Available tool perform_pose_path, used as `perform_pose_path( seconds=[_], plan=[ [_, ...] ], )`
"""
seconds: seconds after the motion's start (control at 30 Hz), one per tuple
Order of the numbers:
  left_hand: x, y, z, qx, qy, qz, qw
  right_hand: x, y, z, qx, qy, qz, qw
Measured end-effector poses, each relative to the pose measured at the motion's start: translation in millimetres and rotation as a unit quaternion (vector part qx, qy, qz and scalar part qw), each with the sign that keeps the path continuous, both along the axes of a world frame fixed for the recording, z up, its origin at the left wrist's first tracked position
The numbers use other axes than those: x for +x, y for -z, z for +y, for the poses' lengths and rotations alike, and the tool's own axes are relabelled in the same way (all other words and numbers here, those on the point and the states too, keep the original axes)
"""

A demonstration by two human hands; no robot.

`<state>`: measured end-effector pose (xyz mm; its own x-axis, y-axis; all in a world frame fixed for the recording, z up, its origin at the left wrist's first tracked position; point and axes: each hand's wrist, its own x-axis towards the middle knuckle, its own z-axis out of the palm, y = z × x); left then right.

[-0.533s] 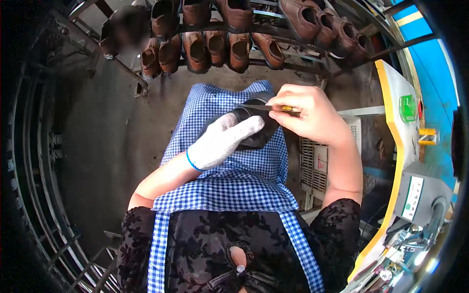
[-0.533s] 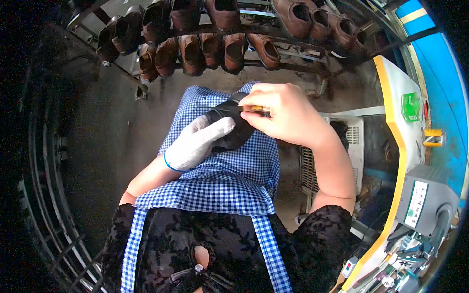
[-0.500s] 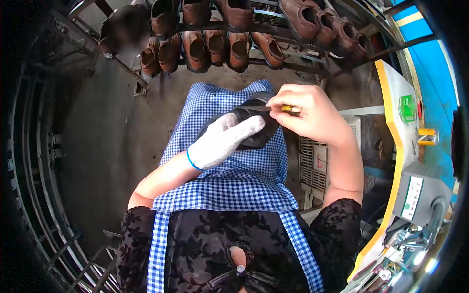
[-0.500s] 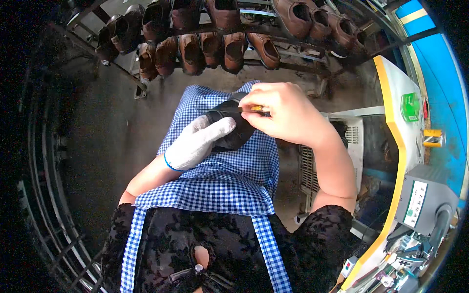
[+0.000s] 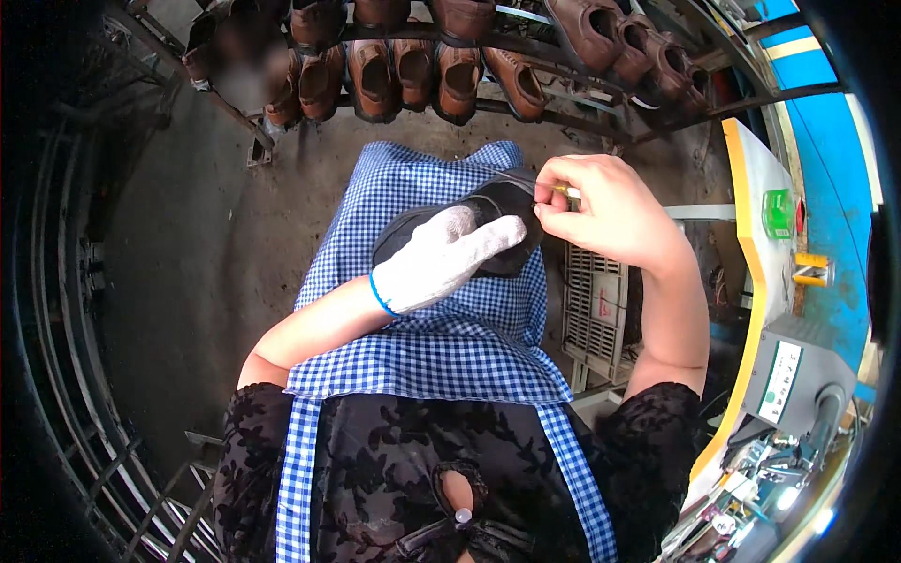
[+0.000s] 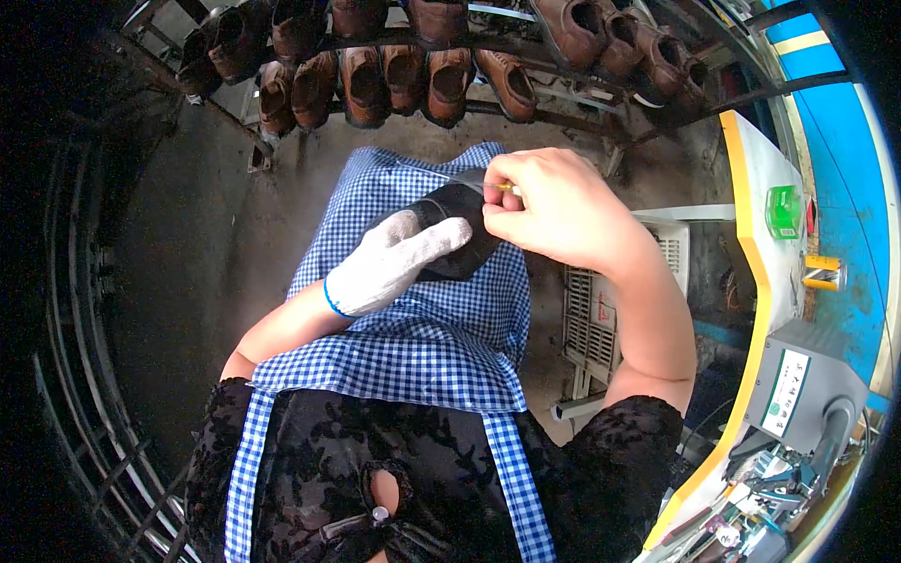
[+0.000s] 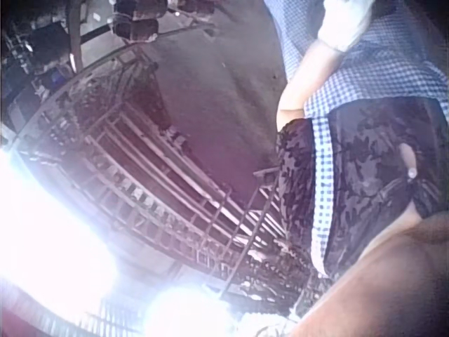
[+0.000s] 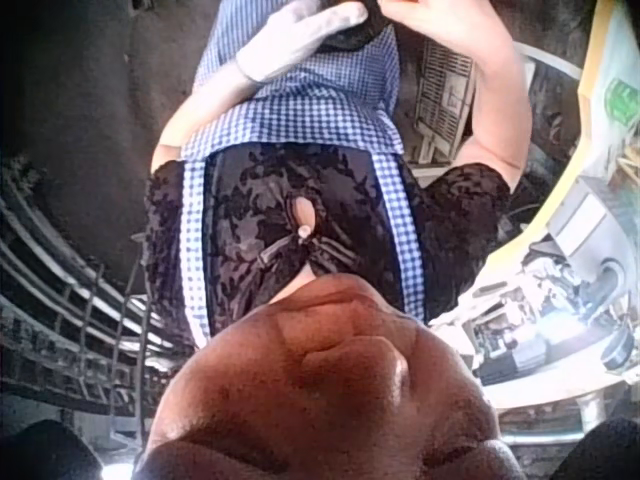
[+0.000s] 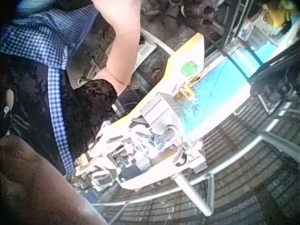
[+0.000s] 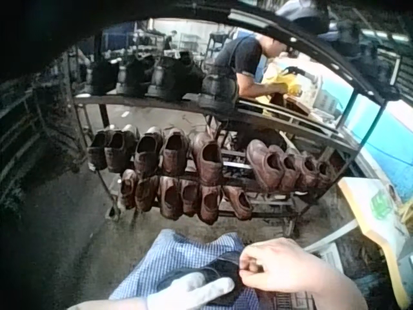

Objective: Trimming excess material from finished shoes using a trimming knife.

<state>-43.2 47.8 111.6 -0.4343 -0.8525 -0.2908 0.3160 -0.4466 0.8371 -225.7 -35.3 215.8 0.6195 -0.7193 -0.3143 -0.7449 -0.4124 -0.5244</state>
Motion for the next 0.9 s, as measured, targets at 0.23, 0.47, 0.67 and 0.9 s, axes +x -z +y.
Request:
perform_pose_path(
  seconds=[0.23,0.47,0.67,0.9],
  plan=[
    [-6.7,20.5,3.7,-0.06,-0.011,-0.119,0.991,0.7,1.4,-16.2,0.052,-0.024,0.082,0.995],
    [-5.6,-12.4,3.0,-0.025,-0.023,-0.107,0.994,-14.5,24.5,-13.1,0.13,0.076,-0.024,0.988],
    [-2.0,0.6,-1.3,-0.001,0.014,-0.157,0.988,-17.0,35.3,0.6,0.168,0.167,-0.14,0.961],
    [-8.9,30.2,3.4,-0.07,-0.072,-0.102,0.99,-17.1,55.5,16.3,0.118,0.204,-0.28,0.93]
  ],
)
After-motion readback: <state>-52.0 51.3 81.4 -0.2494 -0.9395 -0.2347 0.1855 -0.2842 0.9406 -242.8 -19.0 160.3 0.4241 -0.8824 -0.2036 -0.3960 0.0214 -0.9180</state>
